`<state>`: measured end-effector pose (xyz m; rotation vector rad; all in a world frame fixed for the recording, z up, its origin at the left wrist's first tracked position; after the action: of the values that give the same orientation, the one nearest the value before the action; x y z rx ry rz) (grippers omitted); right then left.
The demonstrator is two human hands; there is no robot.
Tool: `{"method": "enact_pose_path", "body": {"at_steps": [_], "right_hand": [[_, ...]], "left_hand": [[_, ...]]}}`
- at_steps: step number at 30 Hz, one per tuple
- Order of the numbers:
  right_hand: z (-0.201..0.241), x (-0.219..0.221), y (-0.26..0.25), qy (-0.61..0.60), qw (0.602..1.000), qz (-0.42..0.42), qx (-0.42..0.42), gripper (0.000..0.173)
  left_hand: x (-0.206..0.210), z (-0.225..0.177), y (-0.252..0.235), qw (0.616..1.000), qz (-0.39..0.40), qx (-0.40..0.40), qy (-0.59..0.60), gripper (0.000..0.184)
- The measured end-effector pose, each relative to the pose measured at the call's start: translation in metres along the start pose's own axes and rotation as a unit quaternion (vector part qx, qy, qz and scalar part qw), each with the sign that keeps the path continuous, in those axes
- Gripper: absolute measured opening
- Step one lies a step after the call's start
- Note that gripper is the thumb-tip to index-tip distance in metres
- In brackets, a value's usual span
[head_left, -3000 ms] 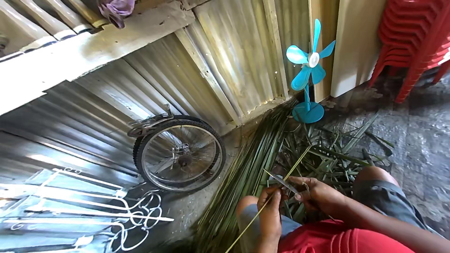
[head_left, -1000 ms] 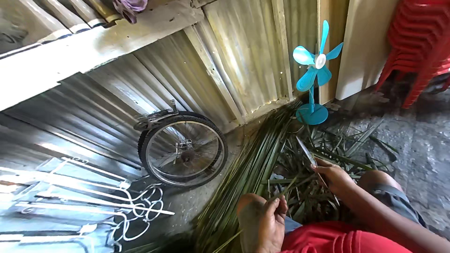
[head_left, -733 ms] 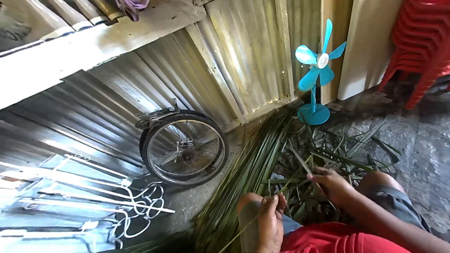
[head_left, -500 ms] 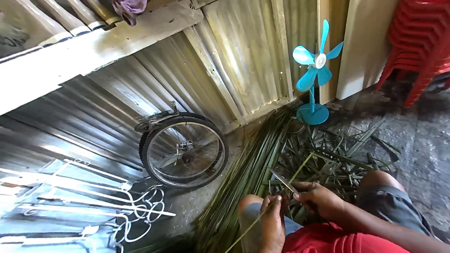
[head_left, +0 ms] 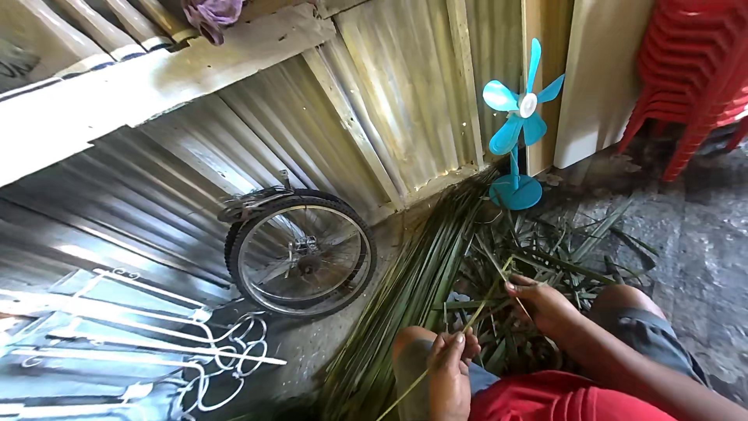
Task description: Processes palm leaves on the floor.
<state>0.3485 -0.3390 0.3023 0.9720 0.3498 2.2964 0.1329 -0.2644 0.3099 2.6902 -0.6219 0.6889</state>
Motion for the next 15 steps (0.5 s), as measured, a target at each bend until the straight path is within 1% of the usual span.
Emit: {"method": "enact_pose_path", "body": {"at_steps": [3,7,9,11,12,13,15], "right_hand": [[0.011,-0.013,-0.01,-0.005,0.998,-0.053,-0.031,0.042],[0.006,-0.019,-0.021,0.014,0.996,-0.081,-0.044,0.044],[0.004,-0.027,-0.028,0.041,0.99,-0.121,-0.058,0.043],[0.011,-0.051,-0.039,0.067,0.977,-0.185,-0.088,0.041],[0.017,-0.065,-0.043,0.079,0.971,-0.205,-0.095,0.043],[0.022,-0.075,-0.044,0.1,0.969,-0.208,-0.092,0.046],[0.019,-0.075,-0.039,0.142,0.971,-0.18,-0.063,0.045]], "left_hand": [[0.001,-0.002,0.003,0.999,-0.021,-0.022,0.018,0.017],[0.002,0.0,0.004,0.999,-0.015,-0.033,0.008,0.016],[0.002,0.0,0.005,1.0,-0.012,-0.02,-0.014,0.016],[-0.004,-0.004,0.007,0.999,-0.021,0.011,-0.045,0.016],[-0.007,-0.006,0.006,0.998,-0.028,0.022,-0.058,0.015],[-0.009,-0.006,0.005,0.997,-0.033,0.026,-0.068,0.015],[-0.013,-0.001,0.002,0.995,-0.035,0.032,-0.084,0.011]]}}
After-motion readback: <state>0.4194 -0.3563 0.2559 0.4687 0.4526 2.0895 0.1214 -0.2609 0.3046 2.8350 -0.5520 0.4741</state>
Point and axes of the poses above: each hand's wrist, its own y-axis away from the middle knuckle, its own x-axis out of the palm, z = x × y, the point moved 2 cm from there along -y, towards the middle knuckle, and after that the axes turned 2 degrees about x, right-handed, at the moved point
